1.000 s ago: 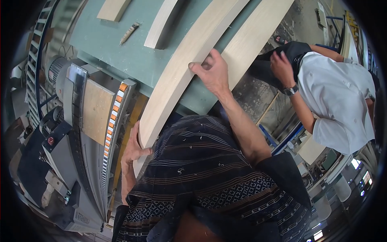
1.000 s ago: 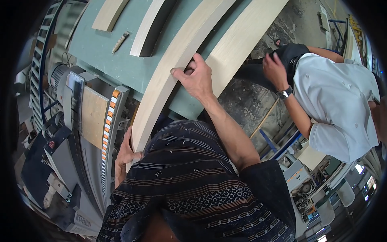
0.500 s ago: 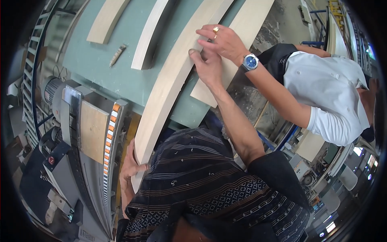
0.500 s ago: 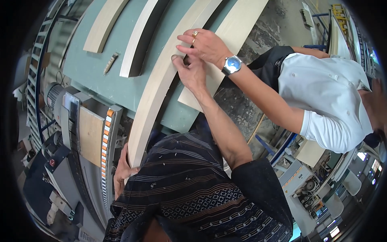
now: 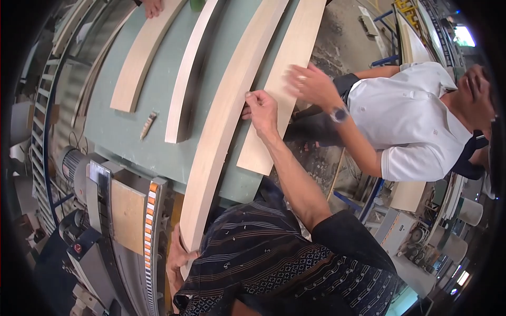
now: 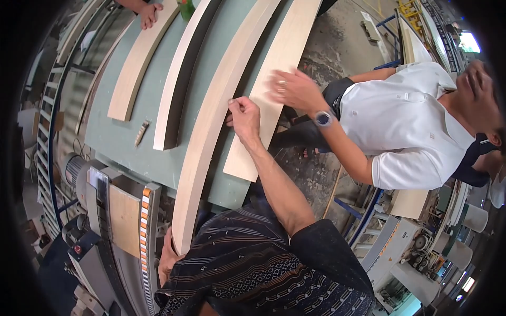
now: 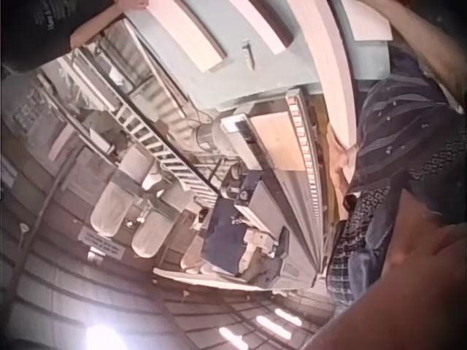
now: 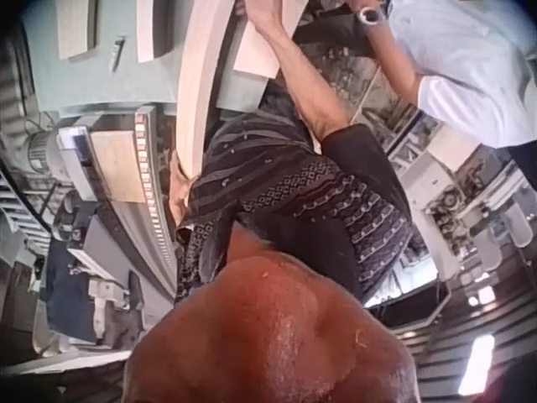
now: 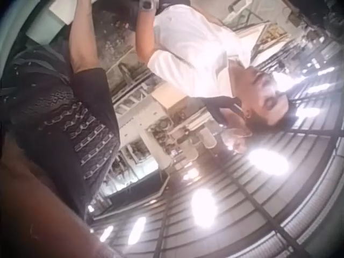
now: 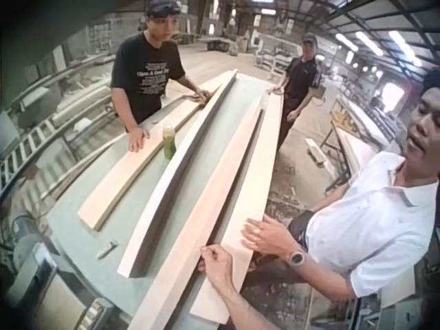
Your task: Aligning and moving long wooden boards on a production table within a factory.
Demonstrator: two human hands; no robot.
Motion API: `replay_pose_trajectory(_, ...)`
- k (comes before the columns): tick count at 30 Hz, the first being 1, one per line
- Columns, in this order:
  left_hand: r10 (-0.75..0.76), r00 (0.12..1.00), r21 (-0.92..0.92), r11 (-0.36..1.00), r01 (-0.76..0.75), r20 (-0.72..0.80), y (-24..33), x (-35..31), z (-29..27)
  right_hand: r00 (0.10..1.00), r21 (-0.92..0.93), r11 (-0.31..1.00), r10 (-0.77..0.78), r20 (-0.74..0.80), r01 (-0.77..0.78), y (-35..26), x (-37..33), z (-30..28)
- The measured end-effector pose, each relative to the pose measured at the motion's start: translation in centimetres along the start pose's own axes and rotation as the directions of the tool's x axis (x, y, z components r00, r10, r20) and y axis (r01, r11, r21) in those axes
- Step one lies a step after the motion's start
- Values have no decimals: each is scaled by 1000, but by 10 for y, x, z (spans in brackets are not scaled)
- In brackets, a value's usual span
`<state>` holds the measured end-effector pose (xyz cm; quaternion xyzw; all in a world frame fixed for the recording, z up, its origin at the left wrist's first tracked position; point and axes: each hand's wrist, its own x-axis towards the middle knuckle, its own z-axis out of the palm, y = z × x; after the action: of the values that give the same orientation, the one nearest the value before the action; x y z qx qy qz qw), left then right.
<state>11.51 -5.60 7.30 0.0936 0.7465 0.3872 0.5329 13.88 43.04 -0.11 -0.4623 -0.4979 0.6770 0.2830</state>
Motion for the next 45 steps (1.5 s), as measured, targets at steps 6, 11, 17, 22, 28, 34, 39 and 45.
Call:
replay_pose_trajectory(6, 13, 1000, 53, 999, -13, -15, -8, -2, -2, 997, -19, 999, 47, 56, -46, -5, 5, -4)
replay_pose_trajectory(11, -46, 998, 156, 986, 53, -48, -7, -5, -3, 997, -19, 999, 43, 64, -42, -6, 5, -2)
replay_pose_trajectory(17, -59, 997, 166, 984, 66, -46, -14, -2, 0, 985, -150, 989, 30, 168, -4, -5, -15, -1)
replay_pose_trajectory(22, 19, 990, 252, 968, 17, -140, -12, -9, 14, 987, -425, 898, -55, 152, 116, -4, -42, 1)
replay_pose_trajectory(28, 150, 946, 455, 891, -3, -288, 7, 0, 29, 977, -600, 771, -177, 117, 211, 3, -39, 3)
replay_pose_trajectory(34, 254, 888, 626, 779, 48, -384, 22, 29, 42, 900, -644, 633, -353, 255, 430, 7, -68, 13)
replay_pose_trajectory(39, 347, 814, 713, 691, 114, -466, 26, 60, 59, 932, -618, 762, 56, 359, 192, 7, -103, -6)
replay_pose_trajectory(45, 397, 787, 741, 663, 110, -472, 16, 67, 63, 924, -444, 874, -13, 383, 197, 19, -108, -25)
